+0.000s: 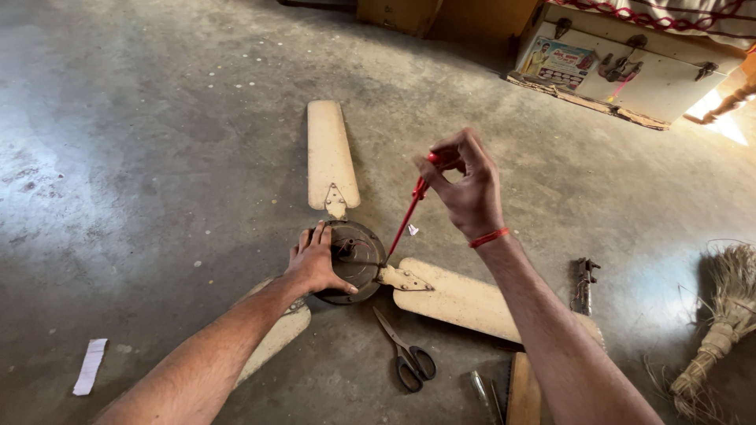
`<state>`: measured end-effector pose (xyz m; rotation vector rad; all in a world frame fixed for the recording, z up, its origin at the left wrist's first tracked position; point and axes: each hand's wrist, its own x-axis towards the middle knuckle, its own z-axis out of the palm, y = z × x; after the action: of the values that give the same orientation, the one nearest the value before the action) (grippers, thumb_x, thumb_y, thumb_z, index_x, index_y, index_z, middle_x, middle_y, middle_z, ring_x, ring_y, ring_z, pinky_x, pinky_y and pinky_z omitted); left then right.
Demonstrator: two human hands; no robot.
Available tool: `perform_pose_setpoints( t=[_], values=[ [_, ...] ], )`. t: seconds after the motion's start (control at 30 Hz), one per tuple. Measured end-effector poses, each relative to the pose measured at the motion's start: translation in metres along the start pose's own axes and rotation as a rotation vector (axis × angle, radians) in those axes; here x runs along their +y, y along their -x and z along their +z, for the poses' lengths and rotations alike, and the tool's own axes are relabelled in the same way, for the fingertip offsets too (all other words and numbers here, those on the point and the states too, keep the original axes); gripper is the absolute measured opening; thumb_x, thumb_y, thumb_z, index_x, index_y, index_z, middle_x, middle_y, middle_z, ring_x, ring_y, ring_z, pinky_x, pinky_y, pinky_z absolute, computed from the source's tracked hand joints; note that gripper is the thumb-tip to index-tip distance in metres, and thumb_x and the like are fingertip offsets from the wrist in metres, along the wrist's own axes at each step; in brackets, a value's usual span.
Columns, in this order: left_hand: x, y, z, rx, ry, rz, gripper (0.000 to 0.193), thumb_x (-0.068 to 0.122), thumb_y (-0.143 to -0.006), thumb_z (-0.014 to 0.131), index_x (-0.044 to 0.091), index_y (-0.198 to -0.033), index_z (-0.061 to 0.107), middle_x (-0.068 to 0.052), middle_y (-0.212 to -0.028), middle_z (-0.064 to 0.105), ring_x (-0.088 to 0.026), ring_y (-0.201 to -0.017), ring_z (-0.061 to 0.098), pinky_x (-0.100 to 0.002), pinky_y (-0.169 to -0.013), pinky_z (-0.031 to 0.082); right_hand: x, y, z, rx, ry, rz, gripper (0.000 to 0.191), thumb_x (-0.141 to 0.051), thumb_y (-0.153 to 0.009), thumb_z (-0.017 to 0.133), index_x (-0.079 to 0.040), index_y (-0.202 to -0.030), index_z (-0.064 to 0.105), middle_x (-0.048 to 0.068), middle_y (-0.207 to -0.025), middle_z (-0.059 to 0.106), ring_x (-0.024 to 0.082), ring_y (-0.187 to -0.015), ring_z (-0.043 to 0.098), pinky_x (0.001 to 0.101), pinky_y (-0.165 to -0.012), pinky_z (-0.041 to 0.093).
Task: The person kneels on a concrete floor servicing a disassembled ceiling fan lying flat. They hold a fan blade steady with one hand while using a red screwdriver to unscrew the mounting screws attaching the blades to the central motor hub, working around the hub screw by screw.
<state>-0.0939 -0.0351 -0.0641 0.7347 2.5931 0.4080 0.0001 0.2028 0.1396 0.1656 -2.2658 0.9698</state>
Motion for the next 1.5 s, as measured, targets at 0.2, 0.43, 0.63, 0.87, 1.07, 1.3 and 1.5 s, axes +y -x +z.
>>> perform_pose_setpoints(
  t=[0.2,0.43,0.63,0.87,1.07,1.3,1.5],
  values=[
    [0.0,0.002,-0.001,0.001,0.005,0.005,0.16,0.067,-0.048,0.098,0.004,-0.163,0.005,-0.013,-0.173,0.0,-0.038,-0.159,0.003,-0.06,-0.125,0.02,-0.001,0.004,0.005,0.007,-0.029,-0.2,0.013,-0.01,-0.102,0.075,-0.007,-0.103,0.062,0.009,-0.122,0.069,0.019,-0.111,0.074,0.0323,-0.095,0.069],
    [-0.003,0.003,0.001,-0.007,-0.011,0.003,0.161,0.068,-0.049,0.097,0.002,-0.162,0.003,-0.014,-0.173,-0.001,-0.039,-0.159,0.001,-0.059,-0.126,0.018,0.0,0.002,-0.004,-0.02,-0.171,-0.084,0.014,-0.011,-0.101,0.075,-0.012,-0.105,0.062,0.004,-0.104,0.077,0.016,-0.102,0.078,0.0329,-0.091,0.069],
    [-0.005,0.003,0.0,-0.021,-0.021,0.007,0.162,0.069,-0.05,0.097,0.001,-0.162,0.002,-0.016,-0.173,0.0,-0.04,-0.159,0.0,-0.059,-0.126,0.018,-0.002,0.002,0.015,0.077,-0.108,-0.035,0.032,-0.02,-0.092,0.087,-0.013,-0.095,0.056,0.001,-0.09,0.071,0.01,-0.082,0.074,0.0296,-0.079,0.069],
    [-0.007,0.008,-0.001,0.005,0.013,0.017,0.16,0.066,-0.049,0.097,0.0,-0.162,0.005,-0.015,-0.173,0.001,-0.041,-0.158,0.004,-0.059,-0.125,0.02,-0.004,0.007,0.012,0.059,-0.127,-0.175,0.016,-0.009,-0.098,0.076,-0.007,-0.109,0.065,0.009,-0.119,0.072,0.018,-0.107,0.075,0.0337,-0.093,0.069],
    [-0.008,0.01,-0.003,0.008,-0.008,0.022,0.159,0.067,-0.049,0.097,-0.001,-0.162,0.007,-0.015,-0.173,0.002,-0.04,-0.158,0.005,-0.059,-0.125,0.02,-0.001,0.005,-0.014,-0.064,-0.102,-0.117,0.012,-0.004,-0.103,0.073,-0.009,-0.11,0.064,0.007,-0.113,0.075,0.017,-0.111,0.077,0.0318,-0.097,0.069],
    [-0.011,0.01,-0.004,0.013,-0.007,0.022,0.16,0.068,-0.048,0.097,0.0,-0.162,0.007,-0.016,-0.173,0.001,-0.04,-0.158,0.004,-0.059,-0.126,0.019,-0.005,0.006,0.002,0.094,0.055,-0.142,0.018,-0.007,-0.096,0.083,-0.01,-0.099,0.065,0.006,-0.109,0.066,0.017,-0.098,0.073,0.0299,-0.087,0.069],
    [-0.012,0.007,-0.002,-0.013,-0.035,0.012,0.161,0.07,-0.05,0.096,0.0,-0.162,0.003,-0.016,-0.173,-0.002,-0.041,-0.158,0.001,-0.06,-0.125,0.019,-0.013,0.009,-0.004,-0.098,-0.213,-0.086,0.007,-0.007,-0.104,0.069,-0.007,-0.107,0.062,0.005,-0.126,0.073,0.017,-0.12,0.074,0.0319,-0.105,0.068]
  ],
)
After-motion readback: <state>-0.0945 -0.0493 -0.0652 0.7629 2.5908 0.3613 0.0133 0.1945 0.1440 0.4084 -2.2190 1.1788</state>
